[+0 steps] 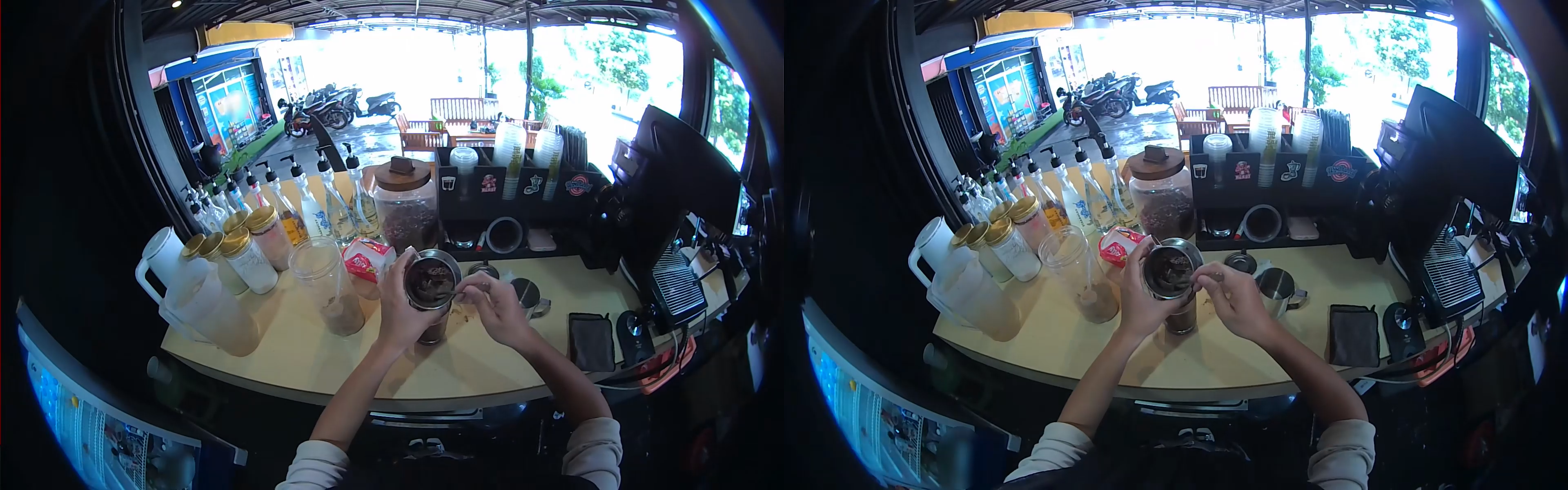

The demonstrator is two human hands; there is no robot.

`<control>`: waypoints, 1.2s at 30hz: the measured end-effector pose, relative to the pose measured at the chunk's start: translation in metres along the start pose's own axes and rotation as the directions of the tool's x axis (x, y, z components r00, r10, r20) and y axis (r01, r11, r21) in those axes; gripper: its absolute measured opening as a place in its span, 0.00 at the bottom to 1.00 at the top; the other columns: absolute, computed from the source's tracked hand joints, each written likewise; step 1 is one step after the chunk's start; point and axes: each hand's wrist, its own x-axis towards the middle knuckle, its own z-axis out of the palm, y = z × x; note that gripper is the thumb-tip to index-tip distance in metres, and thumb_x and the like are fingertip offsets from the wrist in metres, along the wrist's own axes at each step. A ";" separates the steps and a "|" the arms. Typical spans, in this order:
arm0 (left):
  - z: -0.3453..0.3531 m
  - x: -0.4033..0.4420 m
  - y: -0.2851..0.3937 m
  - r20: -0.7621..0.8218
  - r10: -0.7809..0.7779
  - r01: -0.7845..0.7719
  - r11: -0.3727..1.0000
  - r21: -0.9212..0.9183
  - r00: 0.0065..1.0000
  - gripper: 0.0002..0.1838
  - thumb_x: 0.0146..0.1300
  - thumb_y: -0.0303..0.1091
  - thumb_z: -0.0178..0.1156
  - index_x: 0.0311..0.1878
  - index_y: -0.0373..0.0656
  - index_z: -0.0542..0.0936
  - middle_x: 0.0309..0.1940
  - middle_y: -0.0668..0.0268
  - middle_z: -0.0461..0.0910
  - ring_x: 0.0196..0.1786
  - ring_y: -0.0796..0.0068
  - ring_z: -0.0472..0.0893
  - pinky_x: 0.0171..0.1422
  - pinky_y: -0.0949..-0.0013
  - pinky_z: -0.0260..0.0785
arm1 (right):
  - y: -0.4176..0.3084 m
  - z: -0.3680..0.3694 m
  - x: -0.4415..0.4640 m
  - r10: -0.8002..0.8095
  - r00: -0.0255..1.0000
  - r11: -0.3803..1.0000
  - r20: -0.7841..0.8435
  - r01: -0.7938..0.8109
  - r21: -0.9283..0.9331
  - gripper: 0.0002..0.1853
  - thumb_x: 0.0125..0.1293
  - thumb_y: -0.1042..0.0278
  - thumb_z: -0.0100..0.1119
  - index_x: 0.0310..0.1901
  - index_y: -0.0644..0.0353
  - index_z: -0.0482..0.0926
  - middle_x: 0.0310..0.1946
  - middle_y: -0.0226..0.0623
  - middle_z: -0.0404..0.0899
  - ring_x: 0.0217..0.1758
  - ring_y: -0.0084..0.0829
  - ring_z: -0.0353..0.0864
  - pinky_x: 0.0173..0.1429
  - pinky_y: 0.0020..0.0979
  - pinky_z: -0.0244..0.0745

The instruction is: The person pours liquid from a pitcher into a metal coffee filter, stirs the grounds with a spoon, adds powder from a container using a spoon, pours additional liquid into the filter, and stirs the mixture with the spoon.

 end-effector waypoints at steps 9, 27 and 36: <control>0.002 -0.008 -0.014 0.036 -0.103 0.105 0.993 -0.055 0.994 0.50 0.36 0.36 0.79 0.64 0.43 0.62 0.59 0.56 0.68 0.63 0.53 0.66 0.68 0.54 0.56 | -0.006 -0.003 0.007 -0.004 0.996 0.995 0.092 0.013 -0.103 0.09 0.73 0.70 0.50 0.45 0.68 0.75 0.31 0.39 0.81 0.37 0.23 0.81 0.42 0.26 0.74; 0.024 -0.011 -0.011 -0.116 -0.101 0.090 0.991 -0.099 0.988 0.44 0.40 0.33 0.80 0.57 0.41 0.61 0.53 0.58 0.70 0.57 0.66 0.75 0.64 0.64 0.67 | -0.008 -0.008 0.019 0.050 0.996 0.997 0.076 -0.045 -0.068 0.09 0.73 0.72 0.47 0.42 0.68 0.75 0.27 0.35 0.80 0.33 0.22 0.81 0.39 0.26 0.74; -0.001 0.001 -0.007 0.024 0.026 -0.026 1.000 -0.012 0.999 0.46 0.35 0.34 0.78 0.62 0.45 0.66 0.58 0.59 0.71 0.62 0.57 0.70 0.70 0.56 0.54 | -0.014 -0.013 0.021 -0.014 0.985 0.996 0.174 0.029 -0.083 0.08 0.71 0.71 0.52 0.42 0.68 0.78 0.28 0.36 0.81 0.33 0.21 0.79 0.39 0.25 0.73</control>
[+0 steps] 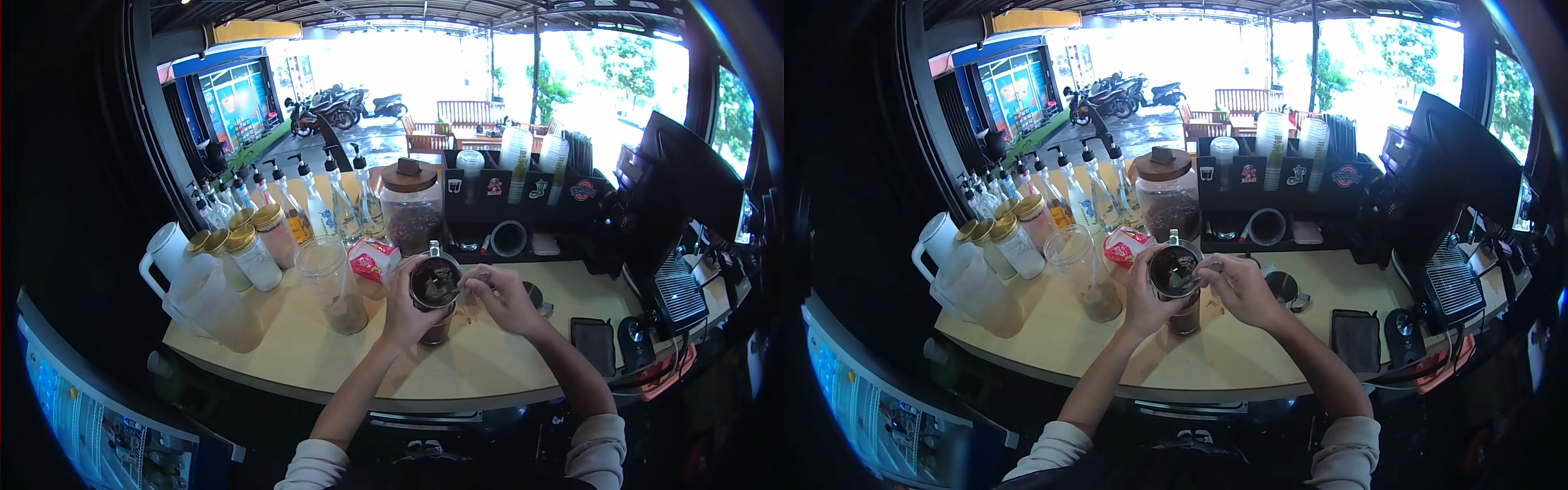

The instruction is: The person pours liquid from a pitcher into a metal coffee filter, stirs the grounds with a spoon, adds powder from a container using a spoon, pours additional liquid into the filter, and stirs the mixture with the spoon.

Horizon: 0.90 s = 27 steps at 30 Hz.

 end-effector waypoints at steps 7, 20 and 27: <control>-0.023 0.014 0.002 0.305 -0.018 -0.013 0.995 0.100 0.952 0.50 0.37 0.38 0.75 0.68 0.48 0.63 0.61 0.63 0.72 0.65 0.60 0.68 0.74 0.55 0.47 | -0.005 -0.003 0.011 0.131 0.988 0.989 0.077 -0.136 0.061 0.08 0.71 0.73 0.51 0.42 0.68 0.78 0.26 0.35 0.81 0.30 0.20 0.80 0.37 0.24 0.74; 0.019 -0.006 -0.009 0.003 -0.098 0.097 0.983 -0.155 0.995 0.46 0.39 0.33 0.80 0.61 0.40 0.64 0.57 0.58 0.69 0.62 0.66 0.72 0.68 0.63 0.65 | -0.016 -0.011 0.048 0.131 0.974 0.987 0.183 -0.146 0.074 0.09 0.69 0.69 0.55 0.38 0.69 0.78 0.22 0.34 0.78 0.24 0.18 0.76 0.32 0.26 0.74; -0.001 0.006 0.000 0.048 -0.079 0.078 0.997 0.007 0.996 0.46 0.36 0.32 0.80 0.61 0.42 0.65 0.56 0.60 0.70 0.61 0.65 0.72 0.68 0.63 0.65 | -0.029 -0.016 0.064 0.027 0.934 0.992 0.356 0.019 -0.125 0.11 0.68 0.68 0.56 0.36 0.70 0.79 0.18 0.40 0.77 0.23 0.22 0.78 0.32 0.29 0.74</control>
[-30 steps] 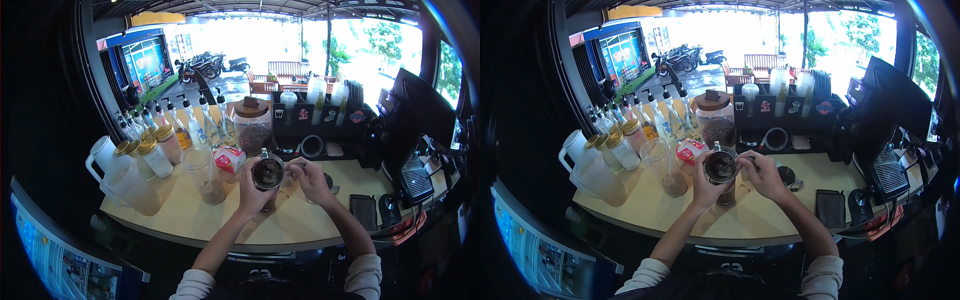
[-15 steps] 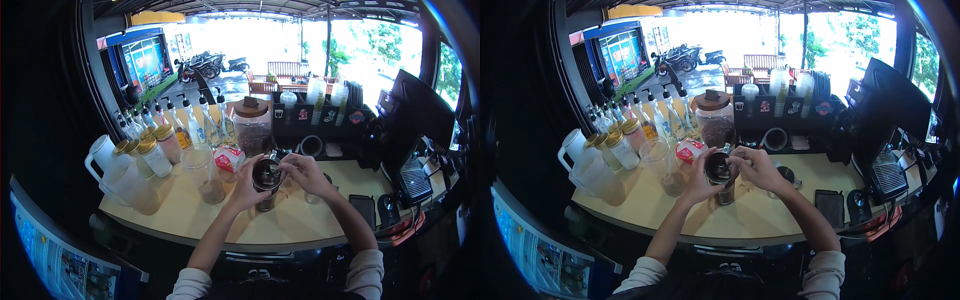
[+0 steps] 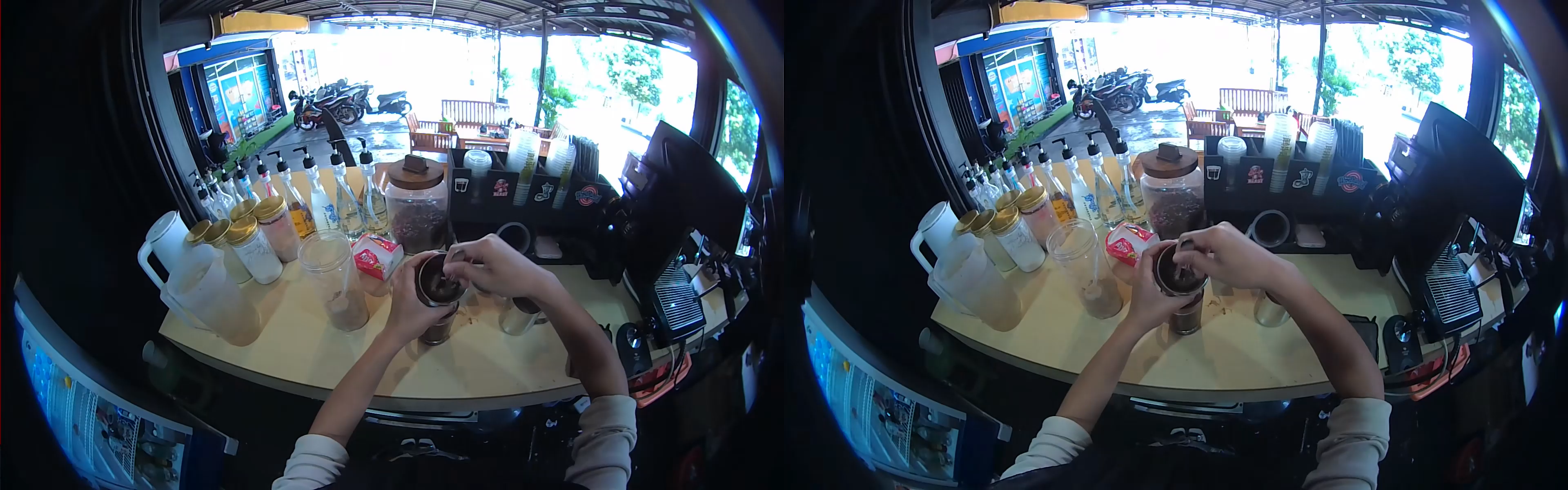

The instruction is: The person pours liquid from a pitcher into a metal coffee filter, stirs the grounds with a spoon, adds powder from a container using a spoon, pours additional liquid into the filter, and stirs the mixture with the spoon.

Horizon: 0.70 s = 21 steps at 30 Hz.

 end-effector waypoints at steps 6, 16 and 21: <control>-0.026 0.008 0.000 0.184 0.015 -0.003 0.998 -0.065 0.983 0.45 0.35 0.37 0.76 0.62 0.49 0.68 0.56 0.63 0.73 0.62 0.57 0.69 0.72 0.55 0.54 | -0.004 0.001 -0.001 -0.001 1.000 0.999 -0.030 0.002 0.039 0.12 0.68 0.66 0.57 0.39 0.68 0.82 0.20 0.40 0.80 0.23 0.27 0.81 0.32 0.28 0.74; -0.029 0.013 -0.009 0.350 0.125 -0.124 0.992 -0.025 0.928 0.48 0.36 0.35 0.78 0.65 0.45 0.64 0.60 0.59 0.67 0.65 0.60 0.67 0.71 0.60 0.59 | 0.014 0.007 -0.005 -0.047 0.999 0.999 0.002 0.047 0.019 0.13 0.69 0.67 0.56 0.33 0.69 0.80 0.18 0.35 0.76 0.22 0.20 0.75 0.30 0.27 0.72; -0.029 0.010 -0.007 0.353 0.100 -0.095 0.995 -0.033 0.930 0.49 0.37 0.34 0.77 0.66 0.44 0.63 0.60 0.59 0.66 0.66 0.60 0.67 0.71 0.60 0.58 | 0.008 0.001 -0.001 -0.008 0.999 0.999 -0.041 0.009 0.042 0.14 0.69 0.66 0.56 0.34 0.72 0.79 0.18 0.39 0.77 0.20 0.24 0.74 0.29 0.30 0.70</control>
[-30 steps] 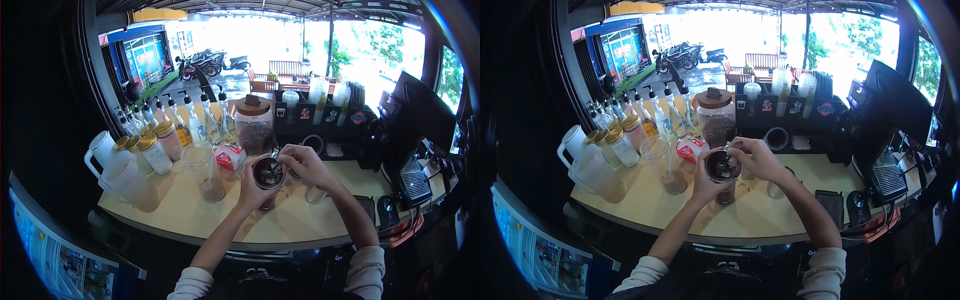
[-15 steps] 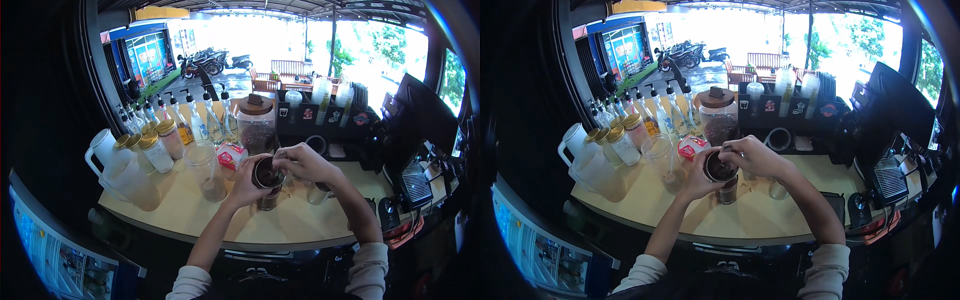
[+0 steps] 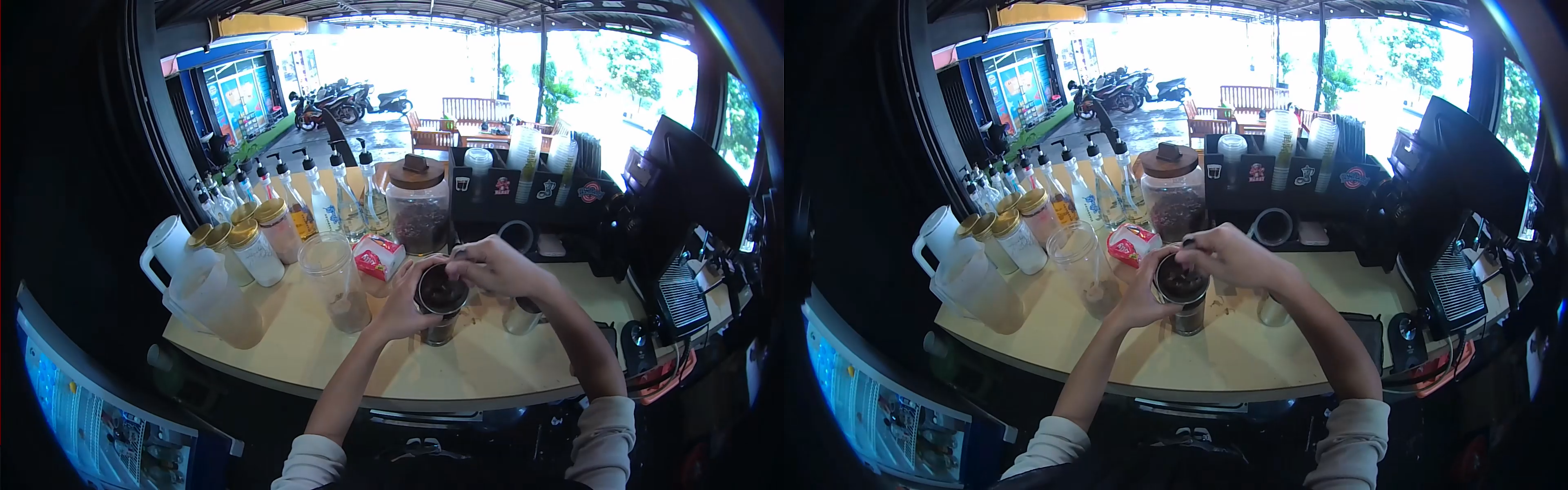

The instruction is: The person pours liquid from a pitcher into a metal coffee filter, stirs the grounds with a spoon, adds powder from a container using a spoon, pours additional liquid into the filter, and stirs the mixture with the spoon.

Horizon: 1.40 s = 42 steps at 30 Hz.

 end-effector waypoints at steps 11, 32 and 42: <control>0.006 -0.004 -0.013 0.008 -0.124 0.125 0.989 -0.079 0.992 0.50 0.35 0.40 0.75 0.66 0.50 0.62 0.61 0.57 0.67 0.69 0.50 0.60 0.75 0.51 0.48 | 0.001 0.010 0.014 -0.009 0.997 0.996 0.080 0.016 -0.090 0.14 0.68 0.64 0.58 0.32 0.69 0.80 0.16 0.34 0.75 0.20 0.21 0.75 0.27 0.27 0.69; 0.002 0.002 -0.003 0.007 -0.064 0.064 0.990 -0.124 0.998 0.47 0.35 0.39 0.73 0.65 0.53 0.65 0.62 0.63 0.70 0.69 0.53 0.62 0.75 0.50 0.45 | -0.003 0.015 -0.009 -0.034 0.998 0.994 0.048 0.039 -0.101 0.08 0.66 0.71 0.59 0.36 0.68 0.81 0.26 0.44 0.80 0.25 0.35 0.80 0.33 0.31 0.72; 0.005 0.004 -0.001 -0.040 0.006 -0.012 0.988 -0.156 0.999 0.44 0.34 0.35 0.72 0.62 0.51 0.67 0.58 0.65 0.73 0.64 0.59 0.69 0.74 0.55 0.47 | -0.002 0.011 -0.017 -0.131 0.988 0.987 -0.079 0.122 -0.104 0.07 0.64 0.72 0.60 0.37 0.67 0.81 0.25 0.41 0.79 0.29 0.31 0.81 0.37 0.31 0.74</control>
